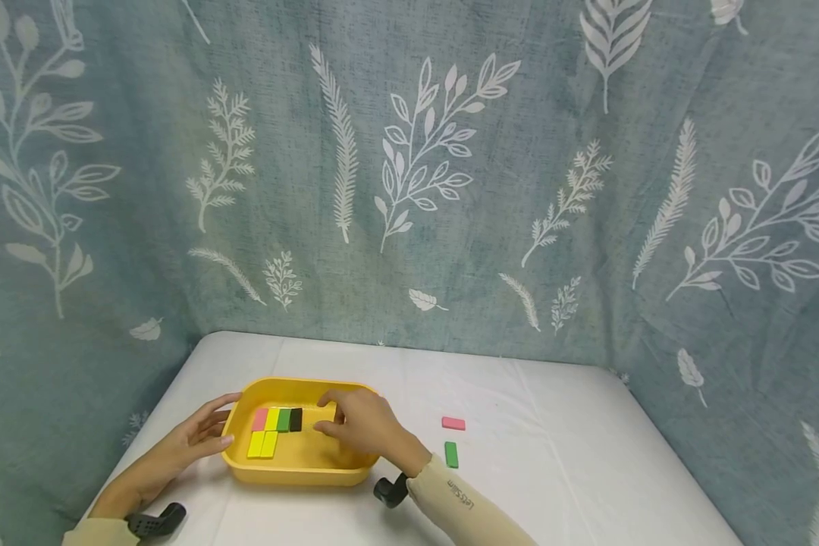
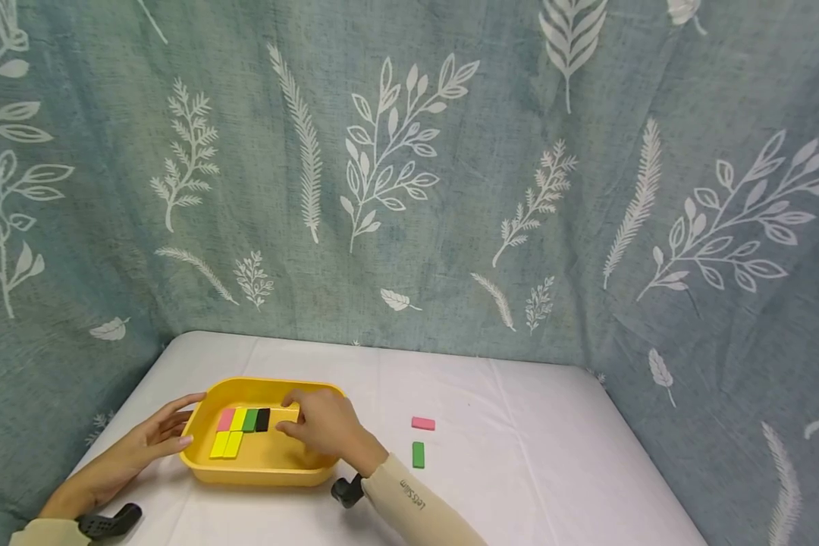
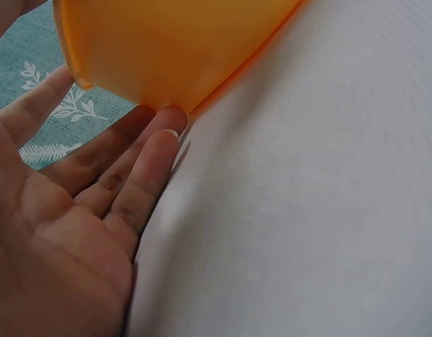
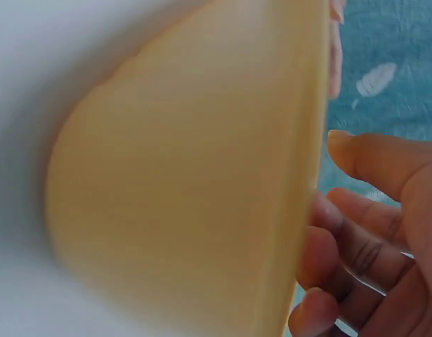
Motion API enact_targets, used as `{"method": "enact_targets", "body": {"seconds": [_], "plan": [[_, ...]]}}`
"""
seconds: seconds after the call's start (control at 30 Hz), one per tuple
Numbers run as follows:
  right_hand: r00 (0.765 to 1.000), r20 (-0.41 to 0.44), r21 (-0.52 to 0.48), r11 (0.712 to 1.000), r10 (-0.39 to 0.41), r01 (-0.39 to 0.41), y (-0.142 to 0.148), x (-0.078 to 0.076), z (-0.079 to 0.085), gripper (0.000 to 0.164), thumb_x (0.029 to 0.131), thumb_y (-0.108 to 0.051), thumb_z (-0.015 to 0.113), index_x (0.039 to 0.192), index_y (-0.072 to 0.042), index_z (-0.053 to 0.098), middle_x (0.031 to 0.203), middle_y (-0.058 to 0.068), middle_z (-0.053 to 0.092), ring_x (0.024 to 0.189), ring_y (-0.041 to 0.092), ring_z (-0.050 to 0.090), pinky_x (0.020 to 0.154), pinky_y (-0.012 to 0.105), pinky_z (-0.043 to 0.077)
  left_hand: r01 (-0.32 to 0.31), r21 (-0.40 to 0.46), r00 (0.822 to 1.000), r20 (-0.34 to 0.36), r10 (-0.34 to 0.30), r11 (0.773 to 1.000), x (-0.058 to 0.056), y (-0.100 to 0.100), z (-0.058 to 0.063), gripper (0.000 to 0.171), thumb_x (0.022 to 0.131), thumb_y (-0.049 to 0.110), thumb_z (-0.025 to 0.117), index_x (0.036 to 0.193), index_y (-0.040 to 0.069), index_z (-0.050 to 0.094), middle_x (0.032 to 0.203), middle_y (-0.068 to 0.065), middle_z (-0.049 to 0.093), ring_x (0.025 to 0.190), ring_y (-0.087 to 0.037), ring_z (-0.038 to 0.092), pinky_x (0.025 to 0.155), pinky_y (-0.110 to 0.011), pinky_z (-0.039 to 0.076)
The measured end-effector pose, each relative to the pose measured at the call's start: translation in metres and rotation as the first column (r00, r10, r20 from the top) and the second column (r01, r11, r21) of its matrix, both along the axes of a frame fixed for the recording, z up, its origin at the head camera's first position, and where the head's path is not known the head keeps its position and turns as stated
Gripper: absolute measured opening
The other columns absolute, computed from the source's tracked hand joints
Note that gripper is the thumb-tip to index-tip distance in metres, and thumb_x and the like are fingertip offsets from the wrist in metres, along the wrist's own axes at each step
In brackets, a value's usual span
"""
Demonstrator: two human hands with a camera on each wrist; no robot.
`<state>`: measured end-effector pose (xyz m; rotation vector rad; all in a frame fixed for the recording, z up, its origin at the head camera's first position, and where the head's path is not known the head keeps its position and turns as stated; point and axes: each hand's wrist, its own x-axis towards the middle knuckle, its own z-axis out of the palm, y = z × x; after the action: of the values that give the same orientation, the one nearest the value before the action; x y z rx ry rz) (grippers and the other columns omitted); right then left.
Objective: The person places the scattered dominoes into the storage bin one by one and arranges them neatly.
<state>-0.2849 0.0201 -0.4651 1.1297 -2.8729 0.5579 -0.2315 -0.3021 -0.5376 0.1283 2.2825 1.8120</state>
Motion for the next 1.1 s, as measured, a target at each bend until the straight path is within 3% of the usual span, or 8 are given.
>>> {"method": "enact_targets", "body": {"seconds": [0.47, 0.73, 1.1], "plan": [[0.996, -0.062, -0.125, 0.99, -0.069, 0.061, 0.083, 0.0, 0.005, 0.035, 0.096, -0.034, 0.075, 0.122, -0.011, 0.071, 0.07, -0.015, 0.06, 0.052, 0.002, 0.048, 0.049, 0.019, 0.041, -0.005, -0.023, 1.0, 0.004, 0.005, 1.0, 0.0, -0.001, -0.002, 0.082, 0.099, 0.032, 0.07, 0.164, 0.022, 0.022, 0.161, -0.027, 0.031, 0.145, -0.048, 0.034, 0.109, -0.074, 0.031], [0.982, -0.063, -0.13, 0.977, -0.178, 0.168, 0.124, 0.003, -0.006, 0.033, 0.094, -0.034, 0.077, 0.12, -0.014, 0.072, 0.07, -0.014, 0.061, 0.048, 0.003, 0.047, 0.048, 0.022, 0.043, -0.003, -0.021, 1.0, 0.003, 0.003, 1.0, 0.0, -0.001, -0.001, 0.082, 0.099, 0.032, 0.07, 0.164, 0.021, 0.022, 0.161, -0.027, 0.031, 0.145, -0.048, 0.033, 0.109, -0.075, 0.03], [0.969, -0.078, -0.128, 0.966, -0.235, 0.224, 0.169, 0.012, -0.02, 0.032, 0.094, -0.032, 0.077, 0.119, -0.013, 0.071, 0.068, -0.017, 0.059, 0.051, 0.0, 0.045, 0.05, 0.022, 0.043, 0.001, -0.025, 1.0, 0.012, -0.001, 1.0, 0.0, 0.0, 0.0, 0.082, 0.098, 0.033, 0.07, 0.164, 0.024, 0.021, 0.161, -0.026, 0.031, 0.146, -0.048, 0.033, 0.109, -0.075, 0.029]]}}
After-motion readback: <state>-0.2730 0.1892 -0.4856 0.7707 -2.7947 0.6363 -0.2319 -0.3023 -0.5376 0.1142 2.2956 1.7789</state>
